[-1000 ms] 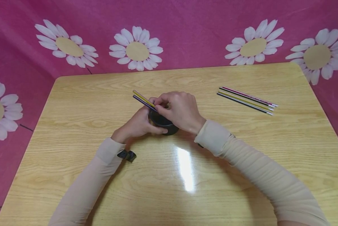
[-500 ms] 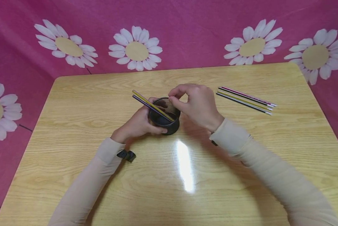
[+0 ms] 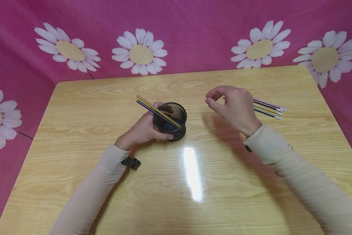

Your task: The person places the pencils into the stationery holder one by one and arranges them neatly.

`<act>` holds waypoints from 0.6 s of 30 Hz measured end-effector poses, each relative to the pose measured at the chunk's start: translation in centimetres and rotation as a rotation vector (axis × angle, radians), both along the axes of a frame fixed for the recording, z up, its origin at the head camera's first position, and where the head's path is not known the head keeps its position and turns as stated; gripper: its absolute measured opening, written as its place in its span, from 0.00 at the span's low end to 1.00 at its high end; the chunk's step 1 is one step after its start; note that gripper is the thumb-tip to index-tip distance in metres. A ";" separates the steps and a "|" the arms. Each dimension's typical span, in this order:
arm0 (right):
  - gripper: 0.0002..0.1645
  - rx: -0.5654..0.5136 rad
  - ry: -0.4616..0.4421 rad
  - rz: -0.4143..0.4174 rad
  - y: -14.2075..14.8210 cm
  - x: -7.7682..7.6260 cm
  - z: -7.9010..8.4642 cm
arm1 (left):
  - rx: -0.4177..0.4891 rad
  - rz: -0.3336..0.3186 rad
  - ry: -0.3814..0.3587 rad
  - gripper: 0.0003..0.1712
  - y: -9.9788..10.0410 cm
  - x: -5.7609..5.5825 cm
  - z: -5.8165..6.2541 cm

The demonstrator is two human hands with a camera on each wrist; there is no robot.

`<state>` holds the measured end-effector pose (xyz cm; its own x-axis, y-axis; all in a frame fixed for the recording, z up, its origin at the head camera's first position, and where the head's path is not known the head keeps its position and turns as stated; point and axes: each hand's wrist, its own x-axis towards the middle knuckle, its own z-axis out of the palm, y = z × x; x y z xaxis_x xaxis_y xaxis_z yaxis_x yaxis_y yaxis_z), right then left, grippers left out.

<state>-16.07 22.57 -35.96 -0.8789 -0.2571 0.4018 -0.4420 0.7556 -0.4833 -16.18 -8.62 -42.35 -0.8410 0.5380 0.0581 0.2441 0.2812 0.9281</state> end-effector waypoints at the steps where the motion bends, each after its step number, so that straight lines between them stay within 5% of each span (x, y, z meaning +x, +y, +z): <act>1: 0.04 0.010 0.005 -0.006 0.5 0.0 -0.2 | 0.002 -0.001 -0.002 0.55 0.0 0.1 0.1; 9: 0.06 0.069 -0.010 -0.064 3.8 -0.3 -1.3 | -0.011 0.012 -0.001 0.55 0.1 0.2 0.4; 18: 0.10 0.166 -0.144 -0.107 6.7 -0.8 -1.9 | 0.017 0.002 -0.018 0.54 0.2 0.1 0.2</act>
<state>-16.89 29.30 -37.89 -0.9498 -0.2114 0.2307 -0.2907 0.8690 -0.4004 -16.04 -8.43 -42.17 -0.8432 0.5350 0.0522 0.2267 0.2659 0.9370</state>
